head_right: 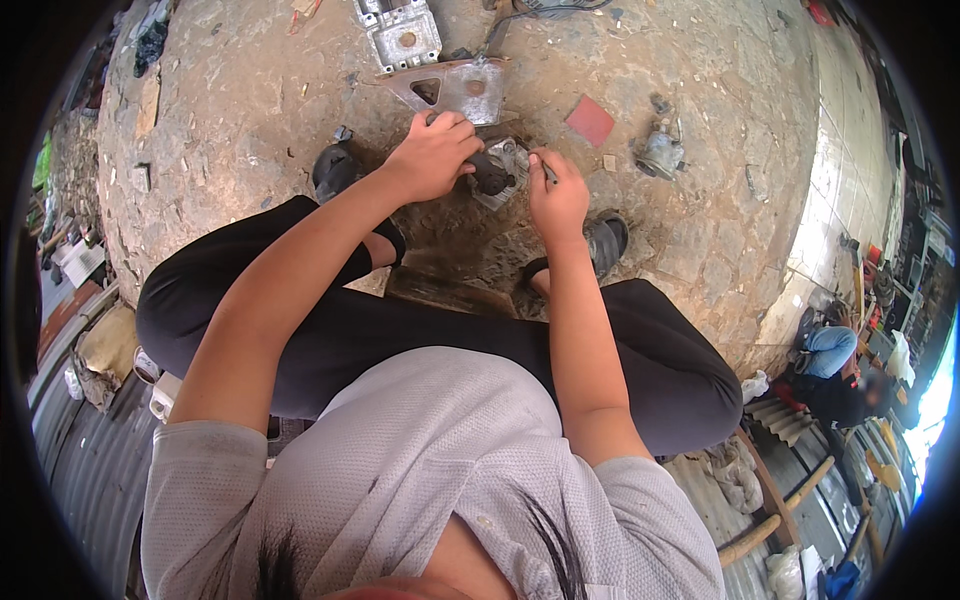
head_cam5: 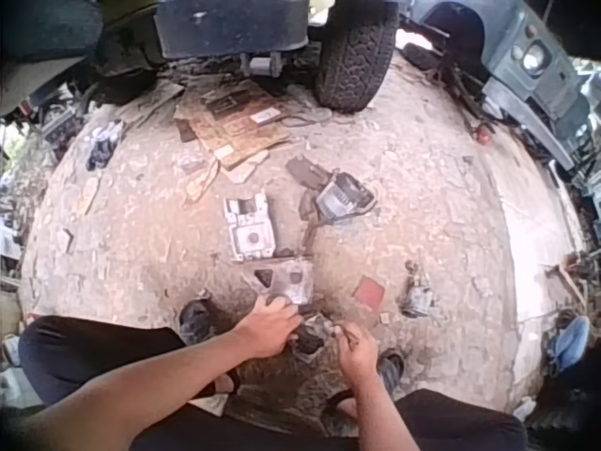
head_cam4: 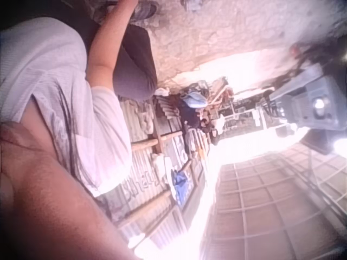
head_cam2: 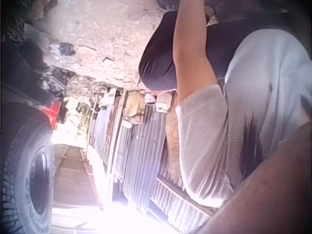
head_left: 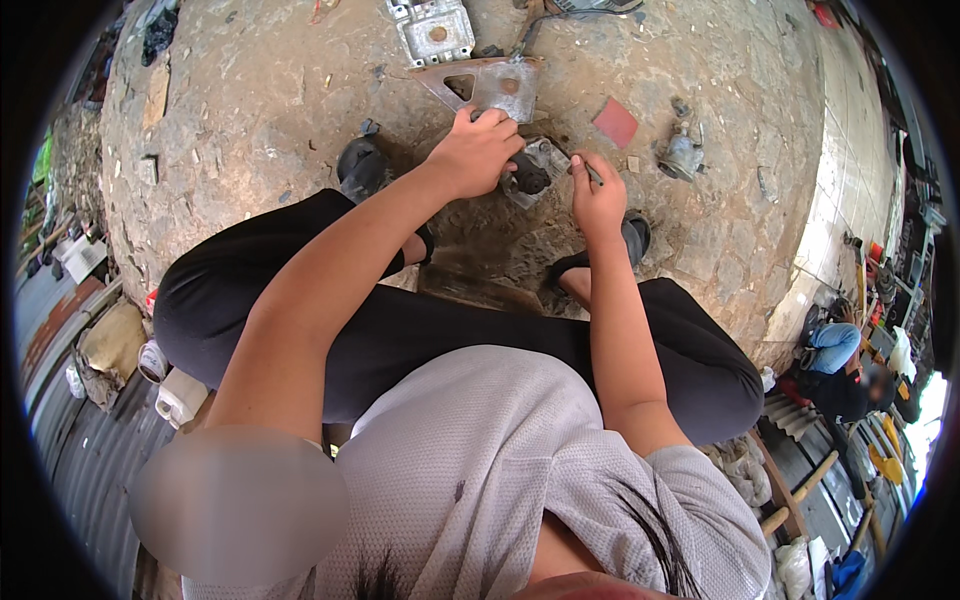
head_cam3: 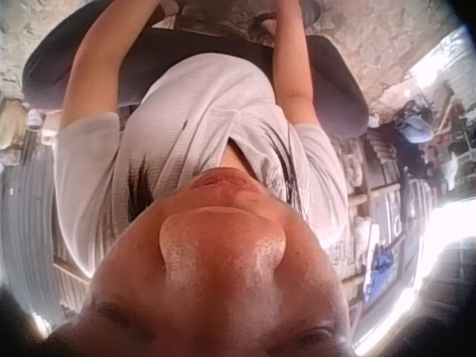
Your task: The person sits on the floor and uses a small metal tool to scrape and clean a mechanical part. They repeatedly scrape the surface and edges of the part, occasionally repositioning it with their hands.
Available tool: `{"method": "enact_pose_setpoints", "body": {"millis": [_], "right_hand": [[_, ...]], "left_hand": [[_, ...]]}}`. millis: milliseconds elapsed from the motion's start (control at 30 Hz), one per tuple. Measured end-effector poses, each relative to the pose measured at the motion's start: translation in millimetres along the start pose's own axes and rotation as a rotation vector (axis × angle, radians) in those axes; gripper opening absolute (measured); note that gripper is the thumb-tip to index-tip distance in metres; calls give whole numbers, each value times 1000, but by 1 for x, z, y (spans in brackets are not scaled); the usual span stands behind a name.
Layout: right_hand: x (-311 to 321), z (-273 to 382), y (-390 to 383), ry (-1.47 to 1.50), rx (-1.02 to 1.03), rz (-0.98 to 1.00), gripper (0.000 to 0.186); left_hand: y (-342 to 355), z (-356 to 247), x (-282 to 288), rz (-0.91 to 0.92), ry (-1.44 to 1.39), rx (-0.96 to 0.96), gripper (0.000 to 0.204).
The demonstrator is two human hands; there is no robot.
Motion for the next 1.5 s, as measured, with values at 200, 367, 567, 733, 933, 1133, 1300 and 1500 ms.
{"method": "enact_pose_setpoints", "body": {"millis": [200, 367, 567, 733, 933, 1133, 1300, 1500], "right_hand": [[1, 5, -4, -105, -32, 34, 16], [1, -3, 0, 6, 70, -1, 15], [4, 2, -2, -36, -46, 108, 15], [2, 5, -2, -86, -94, 218, 17], [1, 3, -2, -54, -92, 133, 15], [-1, 5, -3, 30, 21, 70, 14], [0, 8, -4, 59, -56, 91, 13], [-1, 7, -3, 13, 26, 69, 12]], "left_hand": [[0, 0, 1, 11, 12, 4, 32], [1, -1, 1, -1, -19, 8, 32], [0, 0, 0, -3, -5, 3, 32], [1, 0, 0, -16, 8, -4, 31], [2, 0, 0, 11, 1, 2, 30], [3, 0, 2, 43, 0, 10, 31], [2, 0, 1, 39, 7, 10, 32], [3, 0, 1, 35, 12, 5, 31]]}}
Point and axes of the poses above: each hand's wrist, its own y-axis towards the middle knuckle, its own x-axis out of the back of the hand, z = x × y, the point moved 3 cm from there along y, towards the middle knuckle, and after that the axes turned 2 degrees about -x, right-handed, at the moved point
